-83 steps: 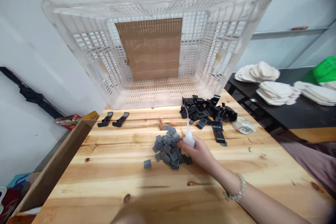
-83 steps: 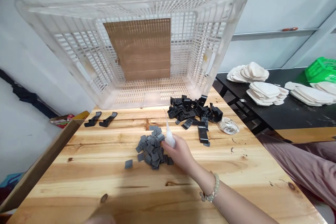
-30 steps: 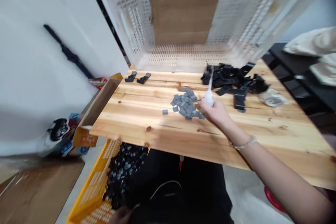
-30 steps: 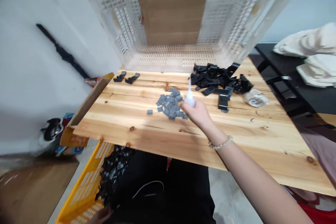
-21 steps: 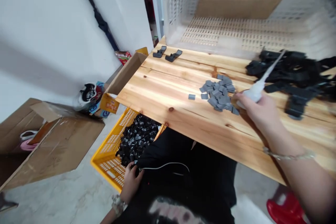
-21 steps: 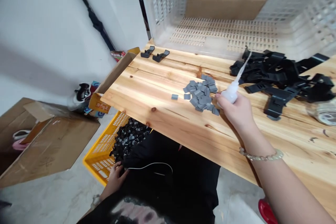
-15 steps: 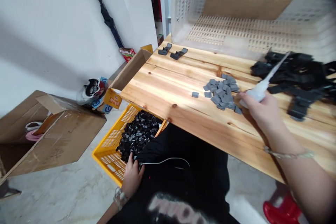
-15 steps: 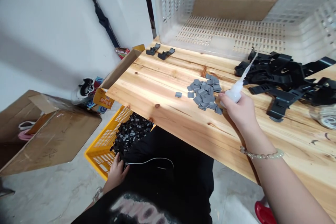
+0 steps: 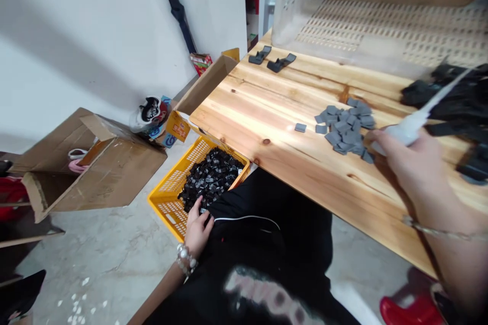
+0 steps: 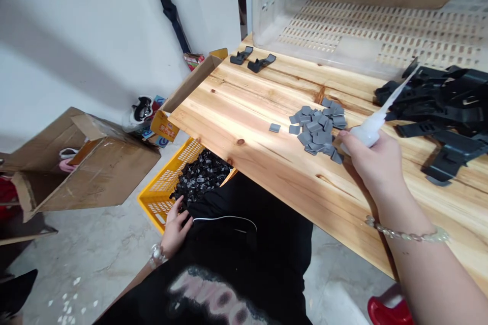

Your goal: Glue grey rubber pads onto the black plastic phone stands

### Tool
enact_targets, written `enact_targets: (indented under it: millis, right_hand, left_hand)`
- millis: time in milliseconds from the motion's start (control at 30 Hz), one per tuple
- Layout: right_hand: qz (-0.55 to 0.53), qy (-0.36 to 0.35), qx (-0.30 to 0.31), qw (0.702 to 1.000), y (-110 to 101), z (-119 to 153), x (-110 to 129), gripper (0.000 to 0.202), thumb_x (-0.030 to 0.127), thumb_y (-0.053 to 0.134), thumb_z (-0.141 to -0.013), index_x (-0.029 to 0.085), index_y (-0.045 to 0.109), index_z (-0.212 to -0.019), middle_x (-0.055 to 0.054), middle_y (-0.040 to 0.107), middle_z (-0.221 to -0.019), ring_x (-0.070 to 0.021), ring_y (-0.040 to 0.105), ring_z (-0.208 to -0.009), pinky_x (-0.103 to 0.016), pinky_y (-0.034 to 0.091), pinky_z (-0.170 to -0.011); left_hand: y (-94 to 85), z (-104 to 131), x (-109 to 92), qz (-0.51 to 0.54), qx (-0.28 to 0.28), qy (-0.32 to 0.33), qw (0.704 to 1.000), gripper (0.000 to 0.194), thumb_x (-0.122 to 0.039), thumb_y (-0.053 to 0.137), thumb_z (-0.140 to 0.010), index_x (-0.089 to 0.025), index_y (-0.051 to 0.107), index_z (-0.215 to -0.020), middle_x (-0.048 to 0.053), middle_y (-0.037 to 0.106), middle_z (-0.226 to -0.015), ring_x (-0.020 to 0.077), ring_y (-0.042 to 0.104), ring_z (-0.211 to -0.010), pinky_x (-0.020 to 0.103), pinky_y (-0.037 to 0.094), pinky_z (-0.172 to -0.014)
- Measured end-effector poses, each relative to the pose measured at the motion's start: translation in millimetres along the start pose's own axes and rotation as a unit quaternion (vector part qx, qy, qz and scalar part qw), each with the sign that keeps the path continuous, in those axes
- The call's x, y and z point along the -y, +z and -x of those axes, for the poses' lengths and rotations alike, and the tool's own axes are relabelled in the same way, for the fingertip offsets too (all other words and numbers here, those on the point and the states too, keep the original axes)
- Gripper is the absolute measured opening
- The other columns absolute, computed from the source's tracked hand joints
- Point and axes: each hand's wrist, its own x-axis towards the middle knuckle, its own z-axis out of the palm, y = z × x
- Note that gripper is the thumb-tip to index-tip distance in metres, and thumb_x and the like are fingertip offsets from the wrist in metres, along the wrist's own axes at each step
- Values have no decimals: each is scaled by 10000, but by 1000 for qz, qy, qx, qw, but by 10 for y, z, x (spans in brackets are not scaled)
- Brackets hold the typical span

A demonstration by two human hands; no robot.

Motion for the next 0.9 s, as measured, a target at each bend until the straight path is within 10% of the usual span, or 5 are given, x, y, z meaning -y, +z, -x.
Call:
enact_targets:
  millis: [367, 667, 900]
  right_hand:
    - [-35, 39, -7, 999, -1, 19, 59, 334, 391, 701, -680, 132, 724, -890, -88, 685, -821, -154, 585, -674, -322, 441, -640]
    - [-57, 32, 0, 998, -11, 36, 94, 294, 372, 696, -697, 131, 712, -865, -77, 682, -828, -144, 584, -706, -306, 439, -665]
    - [-60, 46, 2, 997, -17, 66, 164, 307, 364, 701, -692, 121, 696, -879, -66, 663, -823, -125, 561, -666, -299, 430, -655]
  left_hand:
    - [-222, -515, -264, -152, 139, 114, 972, 162, -226, 571, -843, -182, 721, -799, 104, 538, -1415, 298, 469, -1310, 455, 294, -1159]
    - [-246, -529, -250, -155, 186, 60, 968, 147, -178, 592, -779, -164, 717, -854, 166, 615, -1287, 346, 449, -1317, 535, 160, -1181]
    - [-1, -666, -111, -76, 237, -30, 968, 170, -202, 540, -797, -142, 699, -798, 168, 569, -1356, 270, 534, -1261, 371, 422, -1055]
